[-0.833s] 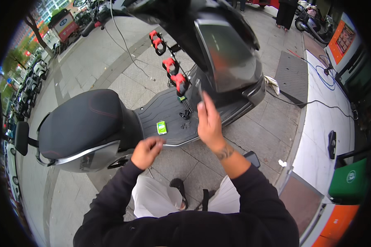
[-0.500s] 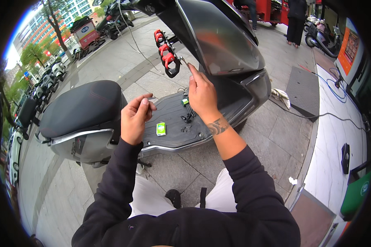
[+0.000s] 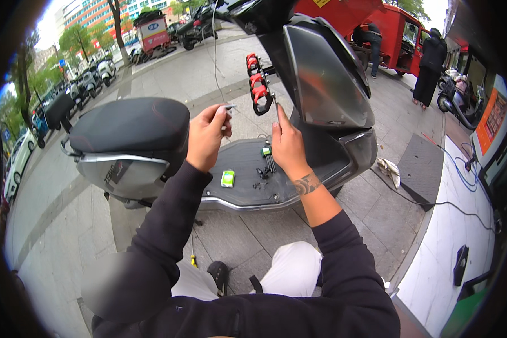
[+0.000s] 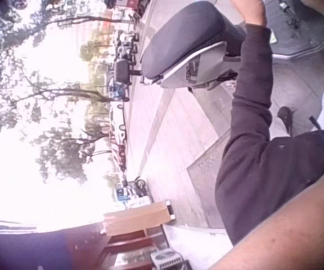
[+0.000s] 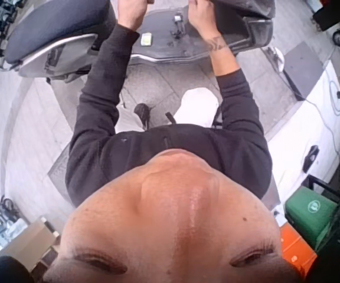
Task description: The person installs a multi-slot phone holder onto the front panel of a scooter. They route a charging cable through the holder, then use an Allen key to tighten the mounting bolts and secure the accessory in place.
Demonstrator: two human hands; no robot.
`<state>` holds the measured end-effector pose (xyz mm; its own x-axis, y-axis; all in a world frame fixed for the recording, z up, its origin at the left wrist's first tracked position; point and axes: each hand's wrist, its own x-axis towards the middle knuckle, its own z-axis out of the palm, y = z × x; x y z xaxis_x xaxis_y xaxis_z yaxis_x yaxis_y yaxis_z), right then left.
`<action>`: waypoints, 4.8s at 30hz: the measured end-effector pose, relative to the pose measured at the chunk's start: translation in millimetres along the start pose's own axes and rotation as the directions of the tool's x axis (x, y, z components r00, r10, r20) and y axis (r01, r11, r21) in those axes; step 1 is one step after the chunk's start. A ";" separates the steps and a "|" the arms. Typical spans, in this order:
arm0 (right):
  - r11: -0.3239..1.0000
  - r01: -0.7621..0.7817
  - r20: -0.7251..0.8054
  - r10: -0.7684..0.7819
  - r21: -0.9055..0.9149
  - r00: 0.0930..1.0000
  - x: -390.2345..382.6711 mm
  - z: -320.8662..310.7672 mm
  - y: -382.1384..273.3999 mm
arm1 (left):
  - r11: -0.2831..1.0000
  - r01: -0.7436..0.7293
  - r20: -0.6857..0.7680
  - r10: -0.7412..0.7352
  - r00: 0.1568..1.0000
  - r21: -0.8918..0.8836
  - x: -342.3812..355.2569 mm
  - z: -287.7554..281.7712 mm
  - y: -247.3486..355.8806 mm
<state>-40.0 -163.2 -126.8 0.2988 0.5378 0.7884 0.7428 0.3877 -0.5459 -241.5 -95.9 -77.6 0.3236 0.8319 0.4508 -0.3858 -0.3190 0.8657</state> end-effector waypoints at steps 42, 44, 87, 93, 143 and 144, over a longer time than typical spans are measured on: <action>0.956 -0.261 0.083 0.252 0.132 0.964 -3.7 14.3 -6.4 | 0.917 0.280 0.142 -0.249 0.958 -0.282 43.0 35.6 -44.3; 0.959 -0.254 0.092 0.244 0.124 0.965 -3.1 11.9 -4.4 | 0.925 0.269 0.139 -0.239 0.961 -0.267 42.2 36.1 -43.8; 0.986 -0.141 0.112 0.151 -0.087 0.982 6.4 -6.9 -11.3 | 0.903 -0.264 0.499 0.066 0.864 0.339 45.7 8.9 -48.9; 0.983 -0.175 0.119 0.181 -0.060 0.976 5.9 -8.9 -9.0 | 0.918 -0.191 0.394 0.042 0.918 0.347 33.0 16.1 -48.7; 0.955 -0.291 0.003 0.291 -0.066 0.957 6.6 11.8 -17.0 | 0.756 -0.457 0.364 0.306 0.879 0.468 62.4 8.4 -94.0; 0.960 -0.275 0.003 0.275 -0.059 0.961 6.4 12.0 -16.9 | 0.728 -0.474 0.360 0.324 0.875 0.496 63.2 8.0 -96.6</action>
<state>-57.8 -157.3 -115.9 0.4902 0.6256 0.6069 0.6662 0.1801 -0.7237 -176.9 -16.0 -131.0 0.4692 0.4610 0.7532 -0.0052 -0.8515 0.5244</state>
